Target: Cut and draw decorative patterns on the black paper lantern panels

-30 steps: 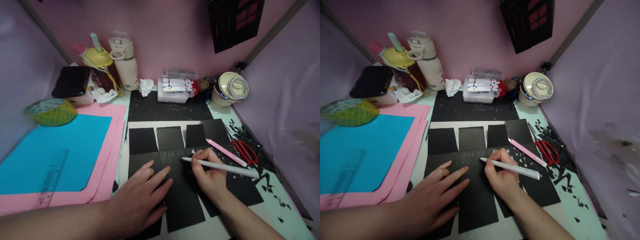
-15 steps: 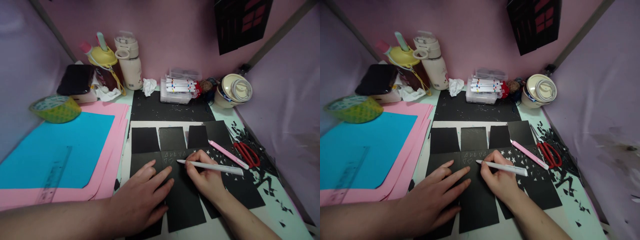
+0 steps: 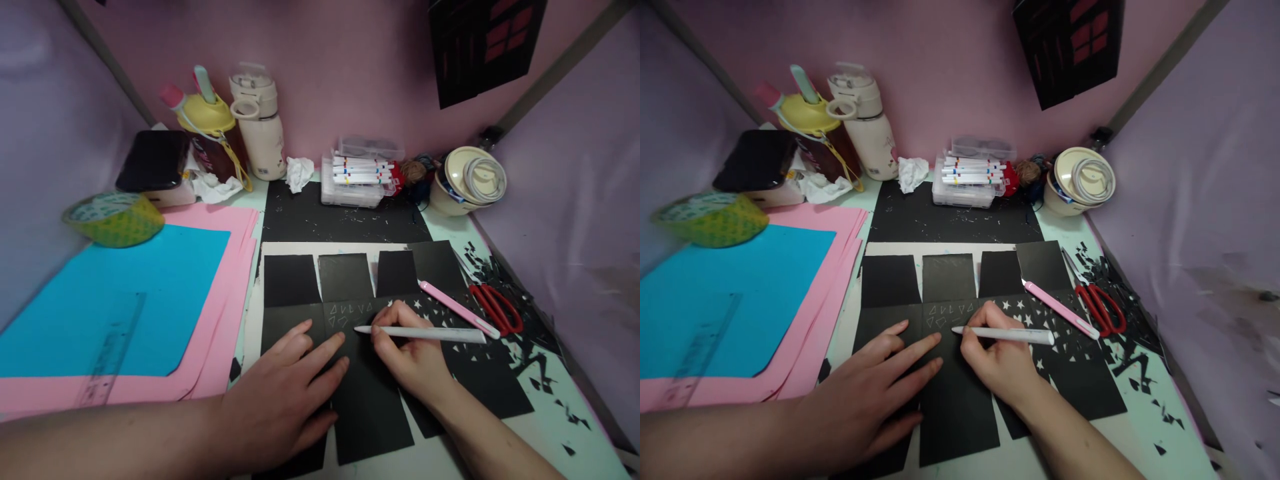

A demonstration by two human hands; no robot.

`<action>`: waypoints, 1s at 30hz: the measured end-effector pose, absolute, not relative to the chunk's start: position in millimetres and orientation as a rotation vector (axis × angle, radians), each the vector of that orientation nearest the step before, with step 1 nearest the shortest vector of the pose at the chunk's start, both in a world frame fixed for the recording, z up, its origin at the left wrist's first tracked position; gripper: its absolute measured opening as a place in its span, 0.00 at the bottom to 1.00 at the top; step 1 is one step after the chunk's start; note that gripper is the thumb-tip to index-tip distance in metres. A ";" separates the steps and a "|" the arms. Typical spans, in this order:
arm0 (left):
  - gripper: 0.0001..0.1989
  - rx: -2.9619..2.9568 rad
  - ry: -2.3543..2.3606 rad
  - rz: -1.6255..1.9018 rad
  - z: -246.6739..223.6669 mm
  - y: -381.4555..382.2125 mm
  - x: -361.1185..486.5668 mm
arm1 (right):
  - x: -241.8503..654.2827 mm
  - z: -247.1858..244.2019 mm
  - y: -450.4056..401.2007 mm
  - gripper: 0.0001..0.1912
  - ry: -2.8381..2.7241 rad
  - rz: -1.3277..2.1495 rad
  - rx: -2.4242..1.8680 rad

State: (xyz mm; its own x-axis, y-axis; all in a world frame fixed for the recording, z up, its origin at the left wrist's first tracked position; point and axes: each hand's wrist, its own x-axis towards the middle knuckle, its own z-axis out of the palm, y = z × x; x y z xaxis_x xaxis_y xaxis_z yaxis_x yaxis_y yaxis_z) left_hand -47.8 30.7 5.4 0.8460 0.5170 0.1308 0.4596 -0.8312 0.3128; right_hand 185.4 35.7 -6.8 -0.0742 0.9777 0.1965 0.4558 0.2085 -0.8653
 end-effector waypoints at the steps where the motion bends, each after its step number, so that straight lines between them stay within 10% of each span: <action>1: 0.24 2.752 0.746 0.302 5.6 30.7 -47.7 | 185.7 -6.9 35.8 0.09 -1.635 0.801 -1.351; 30: 0.23 2.893 0.714 0.269 9.7 35.3 -45.2 | 204.1 7.7 57.7 0.05 -1.414 0.699 -1.506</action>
